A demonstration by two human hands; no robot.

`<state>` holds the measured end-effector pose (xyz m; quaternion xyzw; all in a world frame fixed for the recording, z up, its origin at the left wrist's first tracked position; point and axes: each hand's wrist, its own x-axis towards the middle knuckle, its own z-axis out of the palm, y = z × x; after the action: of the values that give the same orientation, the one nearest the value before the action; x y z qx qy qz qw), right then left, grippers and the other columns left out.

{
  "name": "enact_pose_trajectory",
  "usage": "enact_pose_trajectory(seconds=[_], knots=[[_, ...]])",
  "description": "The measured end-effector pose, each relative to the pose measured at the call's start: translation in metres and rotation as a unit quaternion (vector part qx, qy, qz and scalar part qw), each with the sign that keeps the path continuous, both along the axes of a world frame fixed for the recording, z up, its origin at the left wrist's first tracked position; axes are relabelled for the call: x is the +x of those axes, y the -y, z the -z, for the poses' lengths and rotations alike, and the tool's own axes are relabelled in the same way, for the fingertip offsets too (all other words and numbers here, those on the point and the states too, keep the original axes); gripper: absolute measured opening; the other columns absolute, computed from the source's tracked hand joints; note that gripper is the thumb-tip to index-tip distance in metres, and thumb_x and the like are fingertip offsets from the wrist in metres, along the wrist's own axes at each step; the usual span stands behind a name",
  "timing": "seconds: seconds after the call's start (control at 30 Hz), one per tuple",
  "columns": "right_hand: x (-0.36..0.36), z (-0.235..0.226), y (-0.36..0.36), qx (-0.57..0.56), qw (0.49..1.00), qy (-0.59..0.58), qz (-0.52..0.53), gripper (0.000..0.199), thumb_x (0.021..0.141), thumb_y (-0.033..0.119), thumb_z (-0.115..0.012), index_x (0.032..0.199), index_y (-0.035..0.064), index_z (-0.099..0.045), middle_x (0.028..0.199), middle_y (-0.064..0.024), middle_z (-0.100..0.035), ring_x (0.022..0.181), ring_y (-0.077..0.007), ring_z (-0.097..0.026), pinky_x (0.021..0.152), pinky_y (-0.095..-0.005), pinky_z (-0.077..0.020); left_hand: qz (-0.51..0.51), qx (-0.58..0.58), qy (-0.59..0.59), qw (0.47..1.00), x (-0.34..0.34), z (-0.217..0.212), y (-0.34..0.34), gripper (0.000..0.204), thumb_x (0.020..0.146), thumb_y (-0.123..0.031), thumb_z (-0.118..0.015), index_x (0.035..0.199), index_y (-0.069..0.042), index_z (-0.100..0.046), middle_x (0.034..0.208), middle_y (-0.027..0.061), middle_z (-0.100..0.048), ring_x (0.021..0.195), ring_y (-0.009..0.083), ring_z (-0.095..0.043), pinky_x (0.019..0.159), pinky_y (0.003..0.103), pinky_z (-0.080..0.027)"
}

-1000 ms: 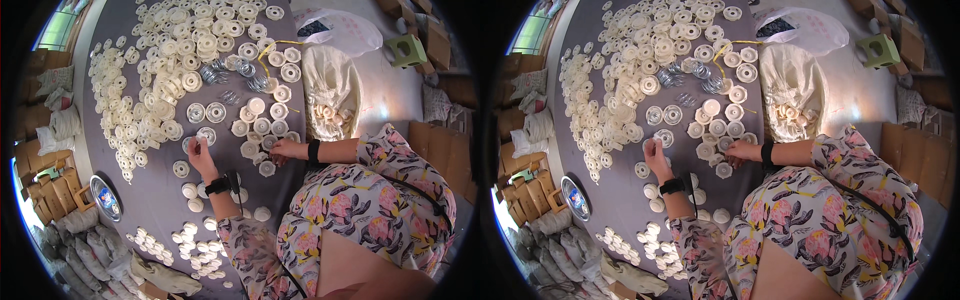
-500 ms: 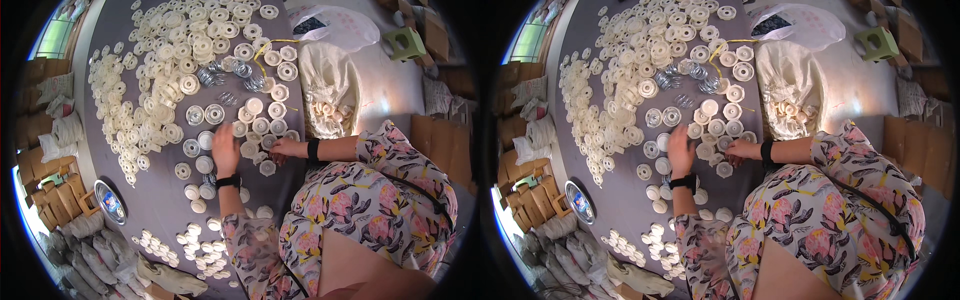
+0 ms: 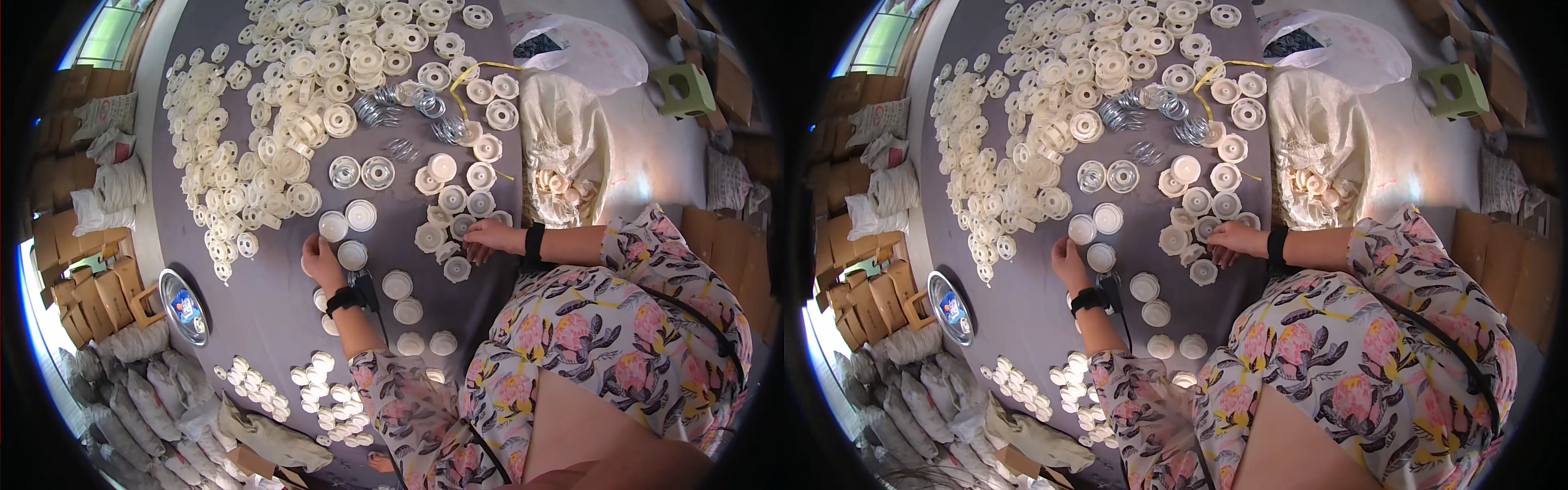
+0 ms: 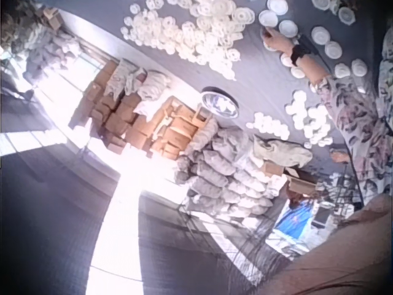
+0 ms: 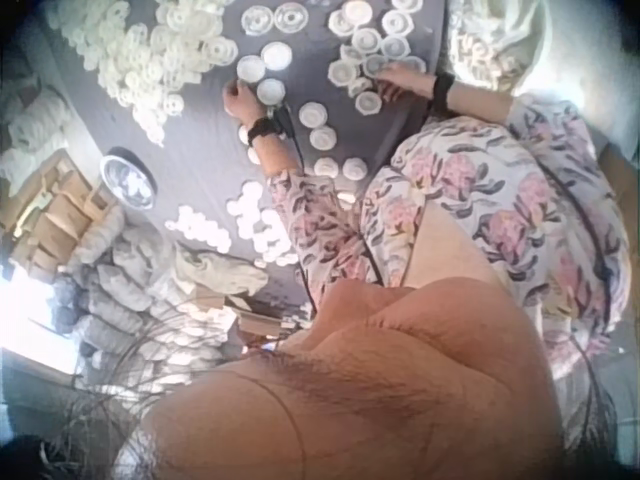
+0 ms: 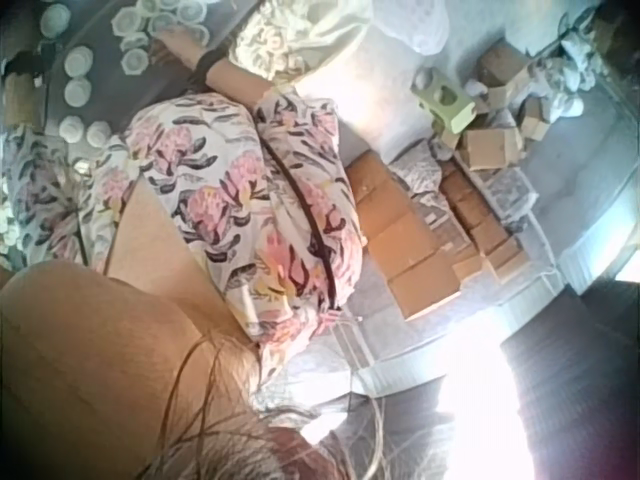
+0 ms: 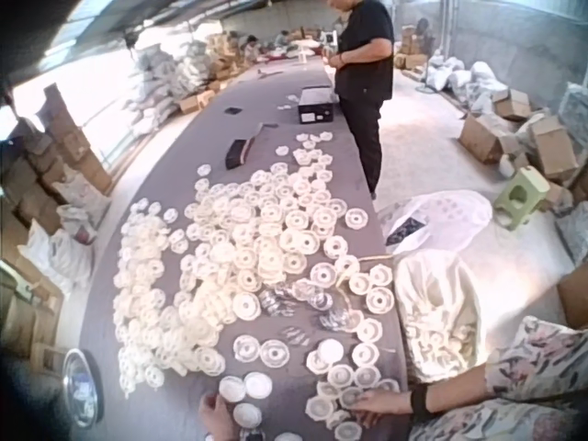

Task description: Manually assembling plastic and metal spring components on a workbench.

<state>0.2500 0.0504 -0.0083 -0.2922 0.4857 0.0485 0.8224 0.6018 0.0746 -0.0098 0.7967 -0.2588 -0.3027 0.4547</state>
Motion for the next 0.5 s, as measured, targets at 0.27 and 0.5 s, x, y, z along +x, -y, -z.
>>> enact_pose_trajectory(seconds=[0.27, 0.5], knots=[[-0.004, -0.009, 0.004, 0.010, 0.999, -0.029, -0.008, 0.029, 0.088, 0.028, -0.045, 0.094, 0.0012, -0.055, 0.079, -0.0139, -0.066, 0.060, -0.0213, -0.065, 0.053, -0.0296, -0.0507, 0.303, 0.065, 0.358, 0.881, -0.034, -0.003, -0.007, 0.034, 0.079, -0.002, -0.048, 0.112, 0.002, -0.054, 0.120, 0.0180, -0.052, 0.112, 0.0338, -0.048, 0.095, 0.044, -0.036], [-0.003, -0.002, 0.006, -0.009, 0.999, -0.045, -0.013, 0.030, 0.089, 0.028, -0.045, 0.094, 0.0010, -0.055, 0.079, -0.0132, -0.066, 0.061, -0.0210, -0.065, 0.053, -0.0295, -0.0507, 0.342, 0.117, 0.381, 0.851, -0.038, -0.019, 0.008, 0.034, 0.077, -0.010, -0.055, 0.111, -0.003, -0.056, 0.119, 0.0134, -0.054, 0.114, 0.0314, -0.047, 0.097, 0.045, -0.034]])
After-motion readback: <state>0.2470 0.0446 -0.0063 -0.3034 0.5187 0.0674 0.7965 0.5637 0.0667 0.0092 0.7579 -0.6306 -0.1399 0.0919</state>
